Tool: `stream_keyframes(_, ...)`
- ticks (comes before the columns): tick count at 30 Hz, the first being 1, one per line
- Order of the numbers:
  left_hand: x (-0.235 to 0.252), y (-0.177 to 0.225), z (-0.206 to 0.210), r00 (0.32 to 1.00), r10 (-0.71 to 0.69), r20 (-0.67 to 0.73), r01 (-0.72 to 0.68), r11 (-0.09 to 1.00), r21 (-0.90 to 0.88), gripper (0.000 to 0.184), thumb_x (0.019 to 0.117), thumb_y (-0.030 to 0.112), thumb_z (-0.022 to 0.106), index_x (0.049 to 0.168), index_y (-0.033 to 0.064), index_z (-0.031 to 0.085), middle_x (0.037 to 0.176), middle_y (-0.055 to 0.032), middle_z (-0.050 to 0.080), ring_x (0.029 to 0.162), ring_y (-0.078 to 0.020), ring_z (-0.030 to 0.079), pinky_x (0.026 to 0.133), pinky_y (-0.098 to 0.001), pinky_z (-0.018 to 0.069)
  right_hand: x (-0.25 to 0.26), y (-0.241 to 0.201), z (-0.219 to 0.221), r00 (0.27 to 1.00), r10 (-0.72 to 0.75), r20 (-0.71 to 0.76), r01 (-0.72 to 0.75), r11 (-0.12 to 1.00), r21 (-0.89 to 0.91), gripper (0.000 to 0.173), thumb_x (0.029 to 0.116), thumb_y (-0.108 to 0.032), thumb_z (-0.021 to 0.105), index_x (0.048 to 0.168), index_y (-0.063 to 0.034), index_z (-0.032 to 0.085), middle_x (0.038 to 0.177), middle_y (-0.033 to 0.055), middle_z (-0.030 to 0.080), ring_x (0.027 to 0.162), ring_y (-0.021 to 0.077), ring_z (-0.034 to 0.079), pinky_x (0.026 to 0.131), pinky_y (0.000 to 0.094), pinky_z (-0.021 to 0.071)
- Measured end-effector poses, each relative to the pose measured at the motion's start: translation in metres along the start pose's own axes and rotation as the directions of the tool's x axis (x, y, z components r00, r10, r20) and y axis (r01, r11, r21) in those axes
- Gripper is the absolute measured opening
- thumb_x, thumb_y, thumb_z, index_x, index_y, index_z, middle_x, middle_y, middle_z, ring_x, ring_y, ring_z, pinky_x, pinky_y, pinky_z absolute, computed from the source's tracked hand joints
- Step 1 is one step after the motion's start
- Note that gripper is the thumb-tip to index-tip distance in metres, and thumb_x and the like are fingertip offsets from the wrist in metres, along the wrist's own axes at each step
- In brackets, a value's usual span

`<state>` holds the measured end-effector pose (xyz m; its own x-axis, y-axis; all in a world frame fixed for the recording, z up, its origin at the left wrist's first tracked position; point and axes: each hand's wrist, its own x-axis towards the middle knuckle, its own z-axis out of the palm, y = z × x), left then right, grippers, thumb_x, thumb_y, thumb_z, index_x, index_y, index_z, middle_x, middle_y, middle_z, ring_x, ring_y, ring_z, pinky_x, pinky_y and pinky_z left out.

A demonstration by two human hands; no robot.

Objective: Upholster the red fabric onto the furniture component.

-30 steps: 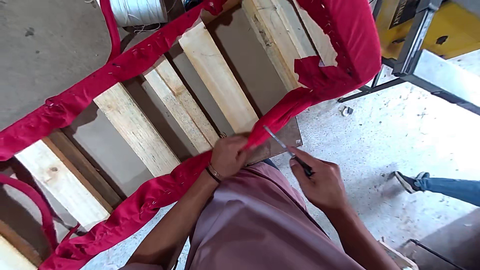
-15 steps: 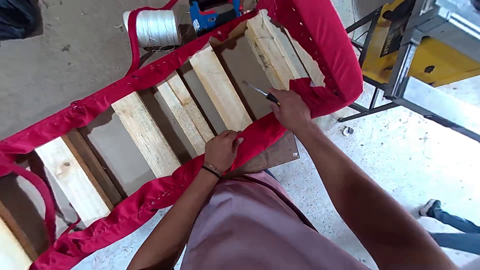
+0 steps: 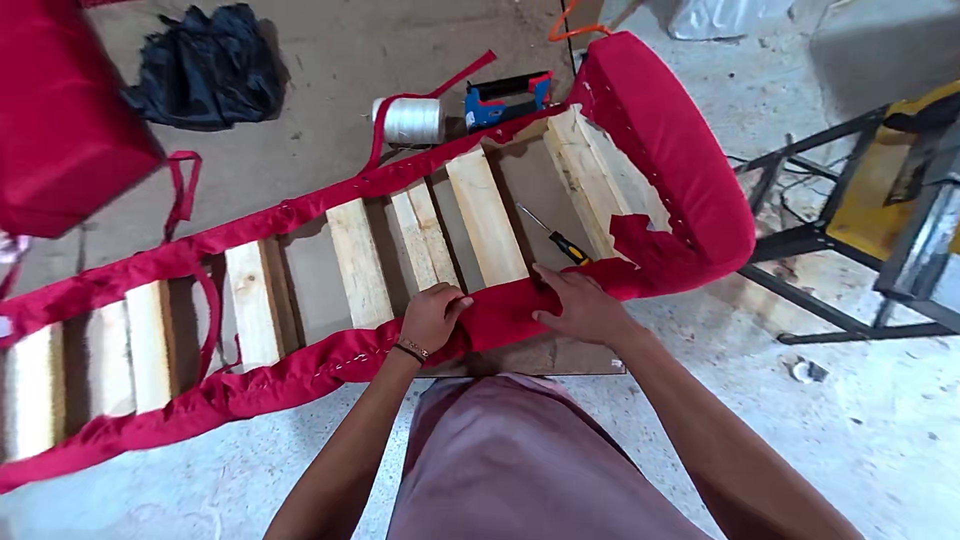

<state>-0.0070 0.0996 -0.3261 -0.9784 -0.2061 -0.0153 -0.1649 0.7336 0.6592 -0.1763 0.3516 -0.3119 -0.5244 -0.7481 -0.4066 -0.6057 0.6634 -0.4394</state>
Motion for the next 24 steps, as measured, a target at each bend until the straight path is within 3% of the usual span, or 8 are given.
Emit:
stream_keyframes(2, 0.001, -0.002, -0.002, 0.995, -0.055, 0.084, 0.056, 0.998, -0.017, 0.032, 0.1022, 0.032, 0.065, 0.111, 0.0029, 0.073, 0.104, -0.0124, 0.073, 0.096, -0.0239, 0.072, 0.090, -0.0465, 0.0589, 0.007, 0.007, 0.002, 0.999, -0.036, 0.000, 0.036, 0.998, 0.045, 0.080, 0.0919, -0.052, 0.070, 0.157, -0.0169, 0.041, 0.141, 0.0143, 0.060, 0.135, 0.0353, 0.053, 0.117, 0.0602, 0.0348)
stream_keyframes(4, 0.000, -0.004, -0.009, 0.943, -0.180, 0.279, 0.182, 0.983, 0.018, 0.057, 0.0973, 0.045, 0.069, 0.139, 0.0072, 0.062, 0.128, -0.0147, 0.069, 0.121, -0.0287, 0.066, 0.110, -0.0537, 0.0483, 0.009, 0.015, 0.003, 0.985, -0.127, -0.119, 0.145, 0.975, 0.167, 0.047, 0.0947, -0.033, 0.074, 0.134, -0.0093, 0.065, 0.128, 0.0162, 0.068, 0.126, 0.0362, 0.060, 0.110, 0.0611, 0.0424)
stream_keyframes(6, -0.004, -0.007, -0.014, 0.922, -0.191, 0.336, 0.185, 0.982, 0.051, 0.049, 0.0907, 0.039, 0.079, 0.125, 0.0054, 0.071, 0.120, -0.0146, 0.072, 0.119, -0.0310, 0.065, 0.108, -0.0606, 0.0452, 0.009, 0.020, 0.002, 0.936, -0.211, -0.283, 0.284, 0.926, 0.247, 0.016, 0.0931, -0.013, 0.075, 0.107, -0.0042, 0.075, 0.106, 0.0149, 0.072, 0.107, 0.0336, 0.068, 0.096, 0.0583, 0.0531)
stream_keyframes(8, -0.011, -0.009, -0.016, 0.967, -0.101, 0.235, 0.090, 0.994, 0.054, 0.021, 0.0912, 0.023, 0.079, 0.097, 0.0024, 0.076, 0.099, -0.0124, 0.072, 0.100, -0.0280, 0.069, 0.095, -0.0541, 0.0536, 0.006, 0.019, -0.001, 0.914, -0.236, -0.330, 0.329, 0.907, 0.262, 0.009, 0.0928, -0.007, 0.073, 0.101, -0.0026, 0.075, 0.102, 0.0142, 0.072, 0.102, 0.0329, 0.068, 0.093, 0.0570, 0.0549)
stream_keyframes(13, -0.012, -0.009, -0.002, 0.987, -0.144, 0.075, 0.142, 0.989, 0.029, 0.021, 0.1005, 0.019, 0.067, 0.106, 0.0008, 0.075, 0.112, -0.0142, 0.072, 0.107, -0.0263, 0.070, 0.100, -0.0483, 0.0549, 0.013, 0.023, 0.001, 0.967, -0.161, -0.196, 0.188, 0.974, 0.125, 0.040, 0.0999, -0.039, 0.065, 0.124, -0.0062, 0.067, 0.124, 0.0166, 0.068, 0.120, 0.0366, 0.063, 0.103, 0.0594, 0.0493)
stream_keyframes(18, 0.009, 0.027, 0.000, 0.908, -0.300, 0.292, 0.272, 0.953, 0.135, 0.044, 0.1061, 0.046, 0.052, 0.118, 0.0079, 0.072, 0.106, -0.0149, 0.074, 0.104, -0.0316, 0.072, 0.093, -0.0591, 0.0556, 0.006, 0.011, -0.009, 0.997, -0.082, 0.012, 0.082, 0.996, -0.025, 0.082, 0.0851, -0.066, 0.070, 0.147, -0.0149, 0.054, 0.134, 0.0155, 0.064, 0.129, 0.0364, 0.058, 0.106, 0.0598, 0.0472)
stream_keyframes(22, -0.014, 0.021, -0.017, 0.936, -0.293, 0.193, 0.250, 0.943, 0.219, 0.065, 0.0950, 0.065, 0.060, 0.133, 0.0124, 0.067, 0.131, -0.0082, 0.069, 0.129, -0.0251, 0.060, 0.114, -0.0493, 0.0444, -0.008, 0.001, 0.009, 0.985, -0.112, 0.134, 0.148, 0.945, -0.292, 0.112, 0.0736, -0.049, 0.088, 0.160, -0.0066, 0.031, 0.147, 0.0230, 0.053, 0.138, 0.0413, 0.048, 0.120, 0.0635, 0.0257)
stream_keyframes(24, -0.043, -0.002, -0.044, 0.930, -0.364, 0.049, 0.343, 0.908, 0.240, 0.071, 0.0924, 0.066, 0.062, 0.137, 0.0099, 0.065, 0.136, -0.0111, 0.066, 0.135, -0.0285, 0.057, 0.119, -0.0500, 0.0393, -0.007, 0.002, 0.015, 0.989, -0.111, 0.098, 0.138, 0.926, -0.352, 0.103, 0.0744, -0.029, 0.090, 0.159, -0.0072, 0.034, 0.145, 0.0233, 0.054, 0.136, 0.0423, 0.050, 0.118, 0.0640, 0.0297)
